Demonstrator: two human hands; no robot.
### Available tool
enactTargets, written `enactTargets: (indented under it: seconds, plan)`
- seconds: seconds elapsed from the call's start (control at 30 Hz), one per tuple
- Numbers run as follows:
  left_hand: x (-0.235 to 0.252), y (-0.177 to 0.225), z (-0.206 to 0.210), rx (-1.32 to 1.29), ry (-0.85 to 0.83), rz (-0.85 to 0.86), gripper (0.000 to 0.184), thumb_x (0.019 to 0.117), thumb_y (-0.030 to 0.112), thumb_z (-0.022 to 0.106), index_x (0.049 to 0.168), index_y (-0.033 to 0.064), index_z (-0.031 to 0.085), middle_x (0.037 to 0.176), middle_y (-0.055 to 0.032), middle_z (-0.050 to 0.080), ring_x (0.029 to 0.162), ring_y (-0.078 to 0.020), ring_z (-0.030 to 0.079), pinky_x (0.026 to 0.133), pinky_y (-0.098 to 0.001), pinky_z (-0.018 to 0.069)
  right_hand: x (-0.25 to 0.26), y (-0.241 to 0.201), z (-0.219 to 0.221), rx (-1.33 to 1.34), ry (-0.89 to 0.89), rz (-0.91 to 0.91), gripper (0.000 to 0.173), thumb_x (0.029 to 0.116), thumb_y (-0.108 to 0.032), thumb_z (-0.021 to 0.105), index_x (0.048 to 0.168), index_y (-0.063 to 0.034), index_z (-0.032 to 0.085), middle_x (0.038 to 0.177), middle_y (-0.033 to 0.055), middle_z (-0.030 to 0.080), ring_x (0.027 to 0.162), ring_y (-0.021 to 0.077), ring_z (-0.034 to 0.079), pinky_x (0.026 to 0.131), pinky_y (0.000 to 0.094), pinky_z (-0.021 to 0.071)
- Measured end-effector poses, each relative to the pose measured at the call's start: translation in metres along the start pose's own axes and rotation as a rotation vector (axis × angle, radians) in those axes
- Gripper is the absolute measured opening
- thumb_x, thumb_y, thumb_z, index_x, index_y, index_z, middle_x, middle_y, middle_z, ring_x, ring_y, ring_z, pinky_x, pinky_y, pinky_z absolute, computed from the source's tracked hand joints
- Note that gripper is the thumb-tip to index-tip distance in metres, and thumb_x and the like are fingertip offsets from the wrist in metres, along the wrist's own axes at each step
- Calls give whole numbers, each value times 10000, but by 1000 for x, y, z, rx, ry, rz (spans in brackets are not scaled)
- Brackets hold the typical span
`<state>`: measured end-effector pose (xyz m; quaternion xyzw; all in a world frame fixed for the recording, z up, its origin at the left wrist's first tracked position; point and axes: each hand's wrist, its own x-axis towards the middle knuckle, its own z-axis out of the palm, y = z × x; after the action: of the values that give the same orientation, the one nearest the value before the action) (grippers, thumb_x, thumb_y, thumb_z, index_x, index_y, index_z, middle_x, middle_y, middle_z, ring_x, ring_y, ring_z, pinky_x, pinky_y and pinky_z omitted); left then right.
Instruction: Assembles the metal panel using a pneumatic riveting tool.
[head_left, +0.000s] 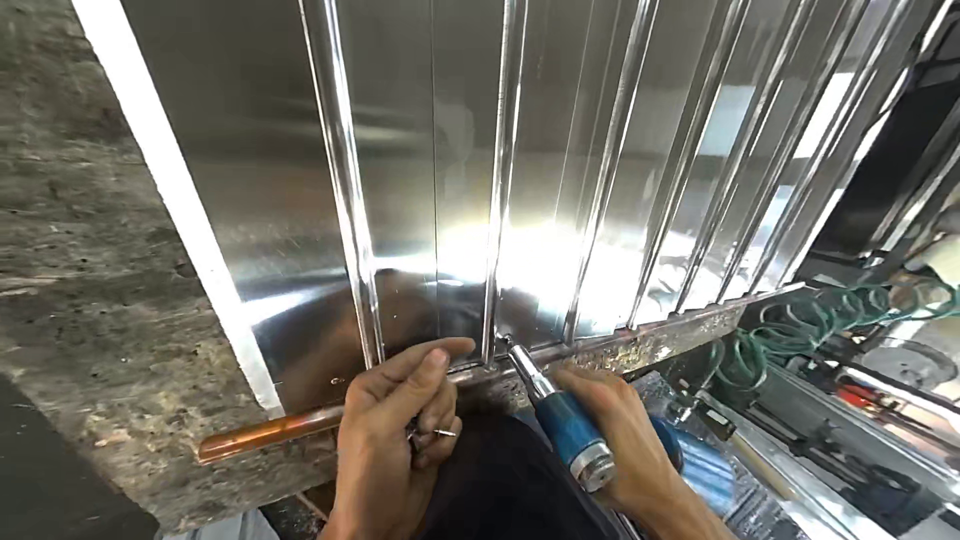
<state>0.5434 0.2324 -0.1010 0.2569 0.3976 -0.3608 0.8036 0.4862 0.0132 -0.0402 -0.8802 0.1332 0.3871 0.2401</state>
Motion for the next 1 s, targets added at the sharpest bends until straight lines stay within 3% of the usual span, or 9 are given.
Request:
enactTargets:
  seconds: [0.17, 0.33, 0.47, 0.53, 0.6, 0.67, 0.83, 0.93, 1.0]
  plan:
    - [0, -11, 9, -27, -59, -46, 298, 1052, 179, 500, 1087, 5, 739, 530, 39, 410, 397, -13, 373, 373, -157, 345, 1, 23, 10, 134, 71, 46, 215, 819, -384, 754, 948, -212, 753, 810, -55, 725, 747, 81, 700, 664, 380, 602]
    - [-10, -26, 23, 8, -43, -92, 288, 1042, 181, 520, 1070, -1, 742, 526, 35, 426, 388, -17, 386, 362, -162, 350, -6, 24, 29, 89, 73, 82, 254, 755, -364, 759, 941, -192, 742, 762, 1, 708, 716, 198, 709, 604, 496, 571]
    - [-29, -39, 38, 20, -45, -126, 289, 1042, 173, 507, 1081, -18, 720, 524, 41, 412, 382, -15, 377, 355, -165, 343, -35, 33, 22, 361, 245, 47, 264, 819, -432, 771, 983, -226, 761, 873, -66, 735, 810, 62, 704, 712, 351, 614]
    - [-42, -52, 41, 2, -62, -105, 287, 1038, 161, 509, 1075, -27, 722, 523, 41, 423, 384, -15, 386, 357, -164, 348, -73, 36, 10, 483, 325, -51, 337, 857, -439, 783, 1080, -187, 770, 1066, 23, 700, 958, 99, 668, 807, 321, 595]
    - [-58, -76, 45, 5, -69, -113, 279, 1035, 159, 512, 1061, -16, 728, 521, 48, 432, 386, -9, 392, 361, -157, 349, -115, 34, 0, 477, 375, -70, 388, 894, -453, 762, 1101, -125, 760, 1007, 64, 712, 882, 104, 679, 746, 301, 588]
    - [-71, -104, 53, 49, -97, -140, 280, 1039, 155, 496, 1040, 6, 732, 520, 57, 442, 392, -4, 395, 368, -155, 345, -143, 33, -1, 500, 420, -104, 354, 910, -369, 782, 1073, -58, 732, 913, 51, 757, 802, 88, 719, 696, 283, 612]
    - [-101, -177, 79, 282, -133, -118, 303, 1028, 106, 447, 1055, -4, 727, 515, 75, 462, 378, 5, 394, 346, -155, 348, -188, 55, 35, 550, 644, -128, 296, 845, -197, 817, 1079, -42, 726, 945, 48, 765, 839, 87, 723, 745, 268, 618]
    - [-108, -212, 79, 322, -227, -119, 285, 1051, 130, 476, 1090, 3, 728, 528, 60, 462, 387, -5, 378, 346, -162, 325, -213, 82, 56, 701, 792, -79, 271, 823, -145, 814, 1040, -24, 705, 874, 19, 758, 755, 70, 717, 672, 256, 623]
    - [-113, -231, 74, 468, -348, -68, 265, 1046, 113, 508, 1117, -12, 730, 537, 73, 440, 400, 8, 358, 364, -155, 311, -233, 108, 65, 827, 819, -48, 300, 847, -124, 790, 1086, 0, 659, 853, 23, 742, 709, 104, 710, 626, 294, 626]
